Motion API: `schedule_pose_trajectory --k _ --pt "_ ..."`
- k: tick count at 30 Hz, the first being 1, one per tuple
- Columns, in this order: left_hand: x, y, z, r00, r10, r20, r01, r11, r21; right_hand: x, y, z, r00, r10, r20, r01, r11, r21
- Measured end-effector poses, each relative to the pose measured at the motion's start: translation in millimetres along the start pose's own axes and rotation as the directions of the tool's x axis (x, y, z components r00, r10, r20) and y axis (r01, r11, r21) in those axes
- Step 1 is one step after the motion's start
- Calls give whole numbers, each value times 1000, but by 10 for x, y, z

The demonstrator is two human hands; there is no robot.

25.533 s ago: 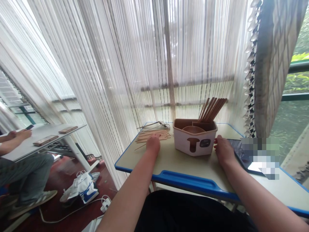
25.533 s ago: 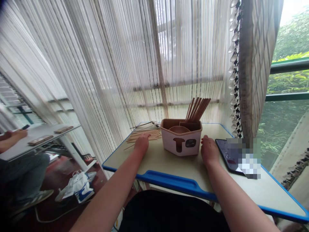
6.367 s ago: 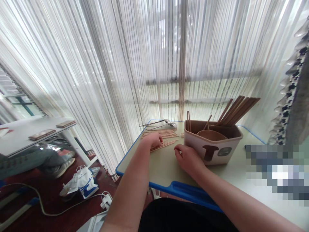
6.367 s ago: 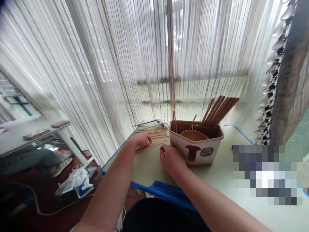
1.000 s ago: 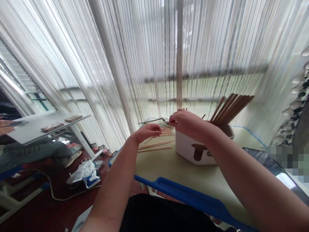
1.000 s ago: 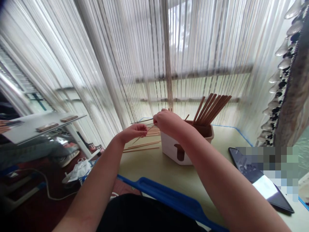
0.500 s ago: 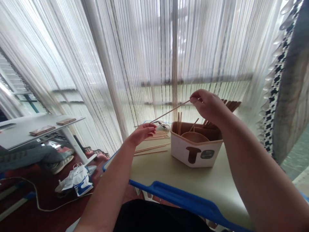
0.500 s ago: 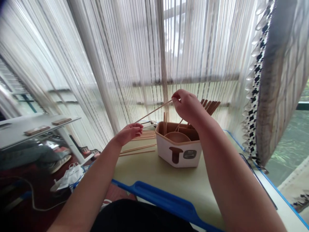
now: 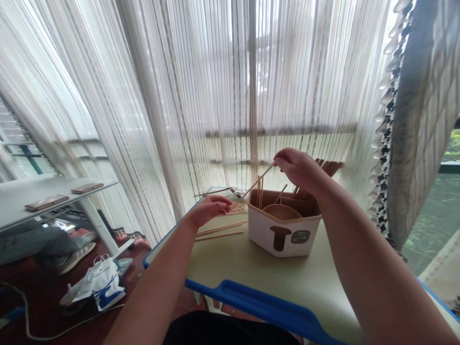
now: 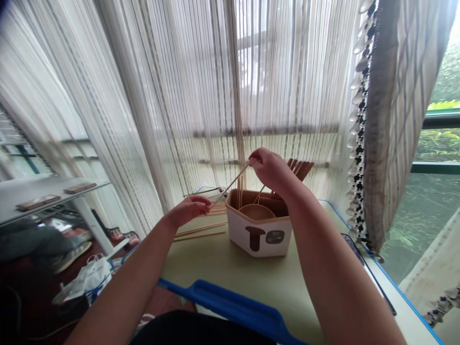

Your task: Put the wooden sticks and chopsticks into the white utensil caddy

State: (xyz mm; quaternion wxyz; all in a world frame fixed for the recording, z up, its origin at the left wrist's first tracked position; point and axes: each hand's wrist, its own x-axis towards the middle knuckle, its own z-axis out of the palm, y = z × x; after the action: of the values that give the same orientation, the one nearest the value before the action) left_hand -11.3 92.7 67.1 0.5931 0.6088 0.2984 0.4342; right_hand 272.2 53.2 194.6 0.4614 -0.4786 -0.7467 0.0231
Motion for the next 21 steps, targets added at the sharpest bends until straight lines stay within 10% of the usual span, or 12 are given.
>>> schedule_pose_trajectory --k 9,14,21 --pt "43 -52 72 998 -55 20 51 983 178 25 36 -4 1000 9 -15 -8 1000 26" --pt "60 -97 52 994 -103 23 89 939 333 25 47 -95 971 0 -237 14 998 60" --pt "112 -260 28 984 -177 -14 133 687 714 -58 -6 -341 899 -104 -424 67 993 -101"
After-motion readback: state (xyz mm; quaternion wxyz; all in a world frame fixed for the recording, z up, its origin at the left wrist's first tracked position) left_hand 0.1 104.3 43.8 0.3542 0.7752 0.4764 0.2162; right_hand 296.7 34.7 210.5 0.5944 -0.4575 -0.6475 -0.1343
